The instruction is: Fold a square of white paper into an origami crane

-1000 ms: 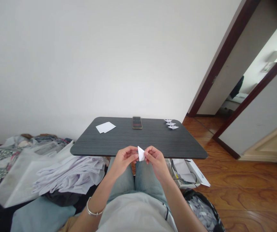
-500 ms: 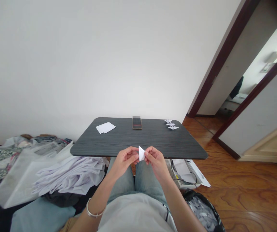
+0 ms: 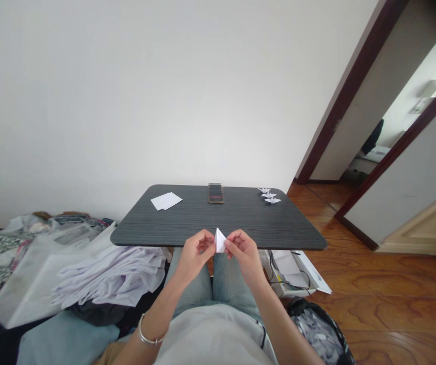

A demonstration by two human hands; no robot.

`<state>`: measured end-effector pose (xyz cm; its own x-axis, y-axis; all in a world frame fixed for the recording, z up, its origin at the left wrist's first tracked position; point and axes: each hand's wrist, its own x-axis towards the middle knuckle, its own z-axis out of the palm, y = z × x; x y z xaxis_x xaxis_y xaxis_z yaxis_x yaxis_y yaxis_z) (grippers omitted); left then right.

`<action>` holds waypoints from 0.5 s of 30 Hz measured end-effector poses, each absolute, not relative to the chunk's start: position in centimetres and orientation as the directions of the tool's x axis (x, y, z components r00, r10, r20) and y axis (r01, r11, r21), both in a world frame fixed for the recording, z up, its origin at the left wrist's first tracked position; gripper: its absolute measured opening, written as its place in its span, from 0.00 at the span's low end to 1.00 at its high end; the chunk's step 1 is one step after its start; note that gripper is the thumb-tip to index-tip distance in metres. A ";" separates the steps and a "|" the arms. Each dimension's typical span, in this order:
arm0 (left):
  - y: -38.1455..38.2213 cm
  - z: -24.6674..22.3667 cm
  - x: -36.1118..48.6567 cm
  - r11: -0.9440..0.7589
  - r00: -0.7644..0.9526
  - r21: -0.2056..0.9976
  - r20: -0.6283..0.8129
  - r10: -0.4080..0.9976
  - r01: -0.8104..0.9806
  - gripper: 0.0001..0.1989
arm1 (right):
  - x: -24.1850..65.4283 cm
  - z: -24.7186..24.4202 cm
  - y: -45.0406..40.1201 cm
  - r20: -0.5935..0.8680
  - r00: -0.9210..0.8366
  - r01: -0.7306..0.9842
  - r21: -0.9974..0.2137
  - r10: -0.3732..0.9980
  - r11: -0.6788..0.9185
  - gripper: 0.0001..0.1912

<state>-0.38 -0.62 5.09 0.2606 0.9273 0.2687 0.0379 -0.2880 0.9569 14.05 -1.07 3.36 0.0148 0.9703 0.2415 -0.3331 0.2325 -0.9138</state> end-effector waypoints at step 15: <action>-1.3 6.4 -0.2 -0.439 0.159 0.869 0.412 0.897 0.229 0.05 | 14.4 3.1 -1.0 0.407 0.000 -0.022 -0.913 0.913 0.407 0.04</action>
